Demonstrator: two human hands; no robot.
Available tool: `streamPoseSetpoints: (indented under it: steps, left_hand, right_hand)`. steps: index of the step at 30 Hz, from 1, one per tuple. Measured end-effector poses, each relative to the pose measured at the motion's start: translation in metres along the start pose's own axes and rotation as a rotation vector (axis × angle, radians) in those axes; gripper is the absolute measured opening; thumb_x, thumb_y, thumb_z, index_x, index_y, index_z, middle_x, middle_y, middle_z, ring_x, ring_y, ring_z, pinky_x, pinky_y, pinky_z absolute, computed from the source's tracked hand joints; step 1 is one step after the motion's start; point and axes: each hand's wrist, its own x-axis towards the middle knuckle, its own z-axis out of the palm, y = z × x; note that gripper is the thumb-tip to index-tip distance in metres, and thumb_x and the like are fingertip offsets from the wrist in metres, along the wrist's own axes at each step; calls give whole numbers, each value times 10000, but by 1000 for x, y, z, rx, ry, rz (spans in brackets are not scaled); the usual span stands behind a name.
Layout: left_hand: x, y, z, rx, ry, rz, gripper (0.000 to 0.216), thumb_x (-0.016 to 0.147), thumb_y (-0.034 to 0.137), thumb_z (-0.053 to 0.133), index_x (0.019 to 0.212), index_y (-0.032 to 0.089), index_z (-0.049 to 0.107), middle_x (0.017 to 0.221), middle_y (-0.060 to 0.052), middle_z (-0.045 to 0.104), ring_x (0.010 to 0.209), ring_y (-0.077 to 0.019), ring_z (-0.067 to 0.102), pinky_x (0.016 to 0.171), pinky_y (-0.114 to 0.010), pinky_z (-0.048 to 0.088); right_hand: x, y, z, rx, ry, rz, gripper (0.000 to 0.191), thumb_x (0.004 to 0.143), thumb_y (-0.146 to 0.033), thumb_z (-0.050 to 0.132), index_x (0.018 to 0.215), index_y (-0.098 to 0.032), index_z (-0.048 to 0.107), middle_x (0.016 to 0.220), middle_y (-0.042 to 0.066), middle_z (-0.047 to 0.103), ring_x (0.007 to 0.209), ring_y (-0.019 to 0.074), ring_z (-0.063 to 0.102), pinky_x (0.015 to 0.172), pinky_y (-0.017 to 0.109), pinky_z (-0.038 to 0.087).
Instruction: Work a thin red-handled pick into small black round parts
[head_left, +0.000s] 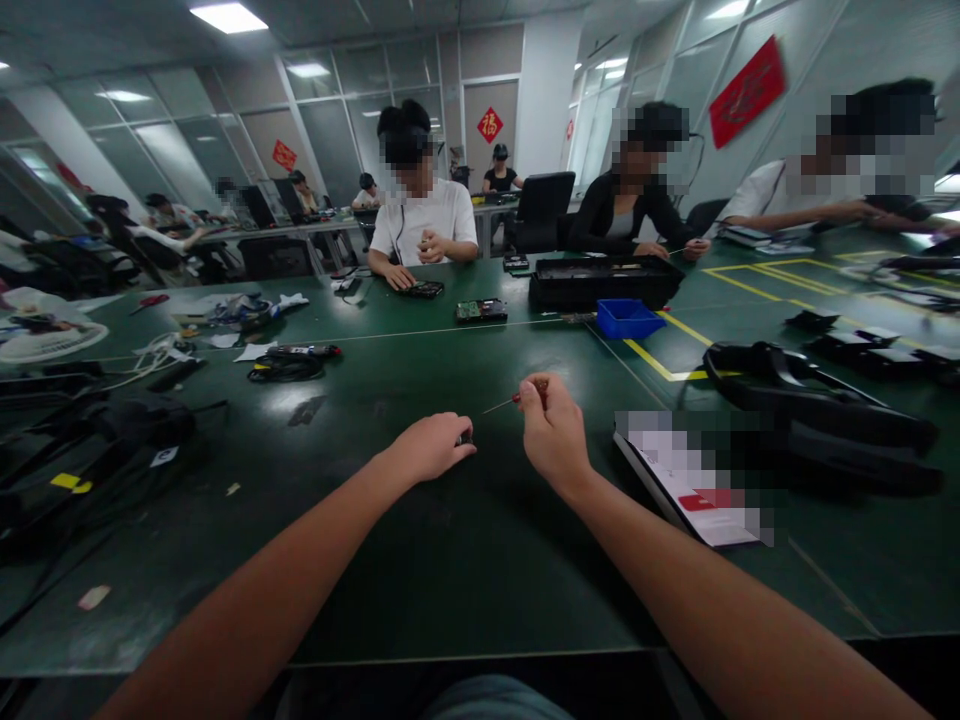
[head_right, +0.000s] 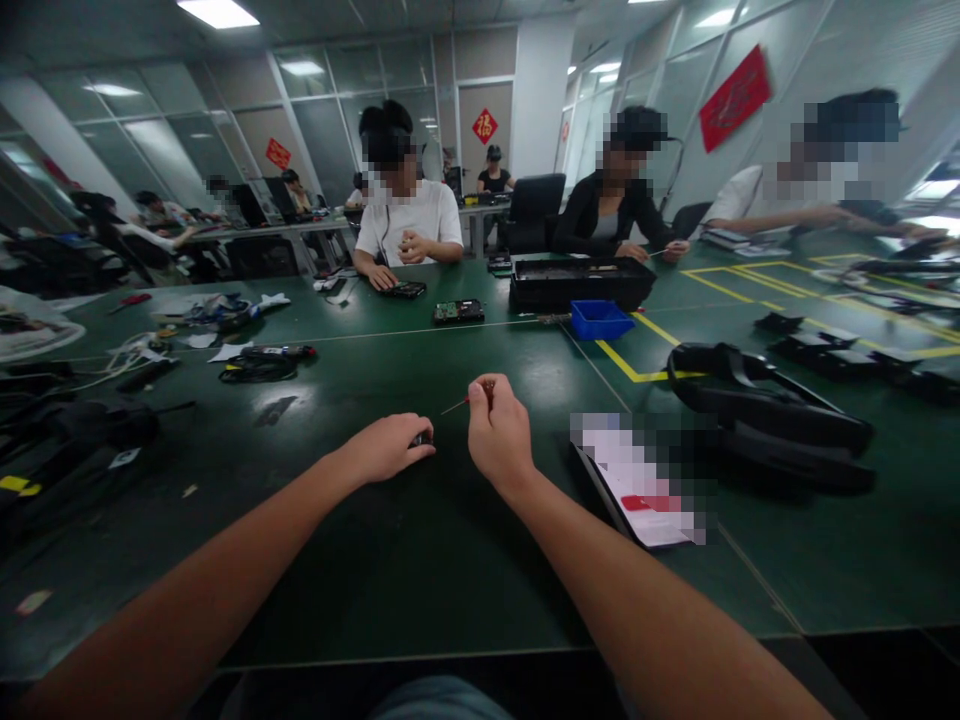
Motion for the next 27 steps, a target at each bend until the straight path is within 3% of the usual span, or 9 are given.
streamPoseSetpoints:
  steps: [7, 12, 16, 21, 27]
  left_hand:
    - [2, -14, -7, -341, 126, -26, 228, 854, 387, 654, 977, 200, 700, 921, -76, 700, 785, -219, 634, 669, -309, 461]
    - [7, -33, -15, -843, 174, -148, 267, 834, 332, 622, 1033, 176, 707, 895, -68, 684, 595, -118, 544, 536, -236, 393]
    - [0, -49, -27, -1192, 311, -239, 291, 786, 318, 675, 1023, 149, 695, 875, -59, 622, 567, -86, 510, 460, -195, 296]
    - [-22, -72, -46, -1297, 467, -304, 321, 744, 318, 765, 986, 127, 675, 823, -20, 555, 557, -74, 488, 446, -178, 291]
    - [-62, -100, -72, -1398, 706, -439, 151, 948, 276, 554, 904, 136, 593, 782, -9, 538, 564, -85, 486, 467, -192, 341]
  right_hand:
    - [0, 3, 1, 19, 2, 9, 211, 1000, -390, 440, 934, -238, 569, 824, 34, 680, 761, 213, 633, 719, 342, 445]
    - [1, 4, 1, 35, 1, 26, 211, 998, -396, 441, 947, -239, 573, 847, 42, 695, 781, 219, 642, 733, 349, 455]
    - [1, 4, 0, 38, -8, 23, 218, 1001, -401, 441, 950, -238, 576, 844, 41, 691, 780, 217, 639, 716, 346, 456]
    - [0, 6, 1, 37, -22, 20, 219, 1006, -402, 438, 940, -241, 571, 829, 31, 678, 777, 213, 637, 718, 348, 452]
    - [0, 4, 2, 51, -26, 20, 209, 996, -398, 442, 947, -239, 568, 850, 40, 693, 782, 214, 635, 735, 359, 454]
